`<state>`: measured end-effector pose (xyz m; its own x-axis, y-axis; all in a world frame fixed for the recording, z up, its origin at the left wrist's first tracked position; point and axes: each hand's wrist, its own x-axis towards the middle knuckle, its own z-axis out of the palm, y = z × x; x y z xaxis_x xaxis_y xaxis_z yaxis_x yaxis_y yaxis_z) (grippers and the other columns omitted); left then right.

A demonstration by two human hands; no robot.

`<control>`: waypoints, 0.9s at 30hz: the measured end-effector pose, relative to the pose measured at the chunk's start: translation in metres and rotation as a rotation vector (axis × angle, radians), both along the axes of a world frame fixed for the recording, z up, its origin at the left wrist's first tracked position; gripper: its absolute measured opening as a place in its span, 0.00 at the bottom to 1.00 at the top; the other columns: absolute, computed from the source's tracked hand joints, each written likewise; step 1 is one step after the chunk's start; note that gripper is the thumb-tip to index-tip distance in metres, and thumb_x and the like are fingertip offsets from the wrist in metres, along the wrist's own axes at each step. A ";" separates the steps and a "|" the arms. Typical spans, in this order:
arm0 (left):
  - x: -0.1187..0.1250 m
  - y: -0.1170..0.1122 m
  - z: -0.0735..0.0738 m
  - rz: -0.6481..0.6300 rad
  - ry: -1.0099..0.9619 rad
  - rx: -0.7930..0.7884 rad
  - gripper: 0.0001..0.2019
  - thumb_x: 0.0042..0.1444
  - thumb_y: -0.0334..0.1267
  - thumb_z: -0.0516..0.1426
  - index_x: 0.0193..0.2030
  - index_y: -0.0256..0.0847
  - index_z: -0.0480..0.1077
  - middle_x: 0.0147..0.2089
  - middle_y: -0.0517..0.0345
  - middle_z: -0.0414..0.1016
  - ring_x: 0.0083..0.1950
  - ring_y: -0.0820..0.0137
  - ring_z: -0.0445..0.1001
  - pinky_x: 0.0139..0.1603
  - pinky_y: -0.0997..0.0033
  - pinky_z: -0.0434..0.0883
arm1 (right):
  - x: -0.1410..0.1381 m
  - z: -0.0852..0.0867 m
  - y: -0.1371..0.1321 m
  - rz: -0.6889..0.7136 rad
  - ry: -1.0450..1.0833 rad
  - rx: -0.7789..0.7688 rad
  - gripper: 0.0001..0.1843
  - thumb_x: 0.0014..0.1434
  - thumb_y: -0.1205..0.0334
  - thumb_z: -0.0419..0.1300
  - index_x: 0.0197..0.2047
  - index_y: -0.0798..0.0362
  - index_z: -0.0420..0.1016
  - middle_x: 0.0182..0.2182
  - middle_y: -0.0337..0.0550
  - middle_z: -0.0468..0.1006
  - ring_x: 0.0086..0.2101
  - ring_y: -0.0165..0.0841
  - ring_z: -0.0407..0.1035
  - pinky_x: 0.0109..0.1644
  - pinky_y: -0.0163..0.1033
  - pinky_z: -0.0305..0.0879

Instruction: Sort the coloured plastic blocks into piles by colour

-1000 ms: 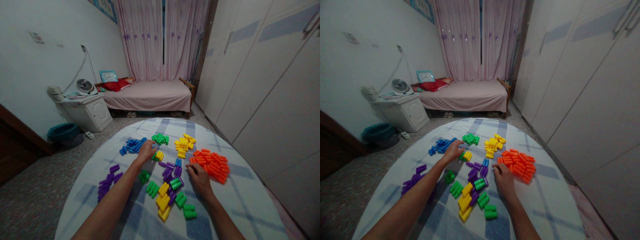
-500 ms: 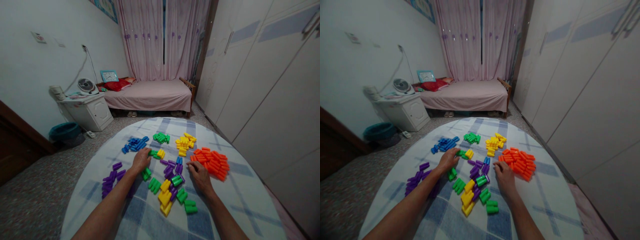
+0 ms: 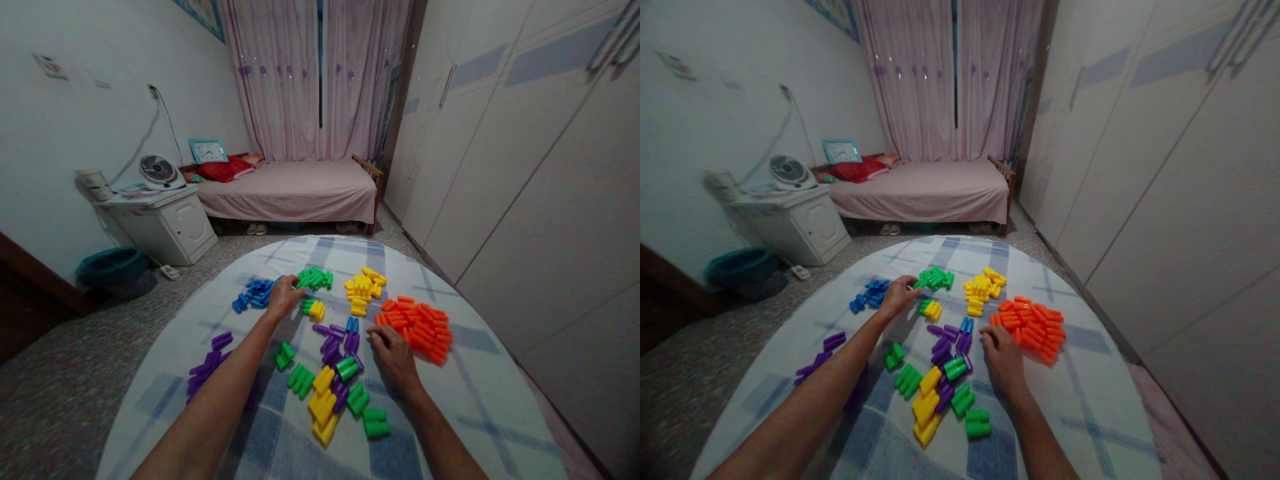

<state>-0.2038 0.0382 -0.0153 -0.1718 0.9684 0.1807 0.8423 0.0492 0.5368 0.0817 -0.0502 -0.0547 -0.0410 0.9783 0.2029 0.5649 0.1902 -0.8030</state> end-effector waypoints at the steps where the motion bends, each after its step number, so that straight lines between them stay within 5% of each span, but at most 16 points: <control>1: 0.006 0.007 0.001 0.000 -0.003 0.007 0.14 0.52 0.37 0.58 0.46 0.36 0.74 0.44 0.51 0.77 0.42 0.67 0.75 0.45 0.71 0.69 | 0.000 0.000 0.000 0.004 0.000 0.000 0.17 0.59 0.53 0.50 0.38 0.53 0.77 0.36 0.45 0.79 0.39 0.38 0.71 0.44 0.41 0.63; 8: 0.030 0.038 -0.002 0.002 -0.042 0.053 0.21 0.53 0.36 0.58 0.55 0.33 0.69 0.50 0.45 0.75 0.46 0.66 0.75 0.49 0.69 0.69 | 0.003 -0.002 0.001 0.024 0.015 0.011 0.17 0.59 0.54 0.50 0.38 0.53 0.77 0.36 0.46 0.79 0.38 0.38 0.72 0.43 0.40 0.64; 18: 0.001 -0.025 -0.025 -0.180 -0.003 -0.030 0.19 0.48 0.25 0.53 0.47 0.38 0.74 0.48 0.52 0.76 0.50 0.66 0.73 0.55 0.65 0.69 | 0.000 -0.003 0.001 0.003 -0.003 0.033 0.16 0.58 0.55 0.50 0.37 0.52 0.77 0.36 0.45 0.79 0.38 0.38 0.72 0.45 0.41 0.64; 22: 0.004 -0.033 -0.026 -0.365 0.043 -0.033 0.26 0.43 0.26 0.57 0.53 0.41 0.71 0.58 0.53 0.71 0.59 0.64 0.67 0.62 0.63 0.62 | 0.000 -0.004 0.002 -0.003 -0.012 0.039 0.17 0.58 0.54 0.50 0.38 0.52 0.78 0.36 0.45 0.79 0.38 0.38 0.72 0.44 0.41 0.64; 27: 0.014 -0.037 -0.022 -0.334 0.184 -0.034 0.22 0.50 0.33 0.57 0.54 0.41 0.70 0.51 0.51 0.72 0.54 0.63 0.69 0.57 0.64 0.64 | 0.001 -0.003 0.001 -0.005 -0.010 0.023 0.17 0.57 0.54 0.50 0.38 0.53 0.77 0.36 0.45 0.79 0.39 0.38 0.72 0.45 0.41 0.64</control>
<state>-0.1898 0.0010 -0.0373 0.1871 0.9714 0.1461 0.8969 -0.2296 0.3779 0.0822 -0.0487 -0.0578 -0.0388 0.9736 0.2250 0.5739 0.2060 -0.7926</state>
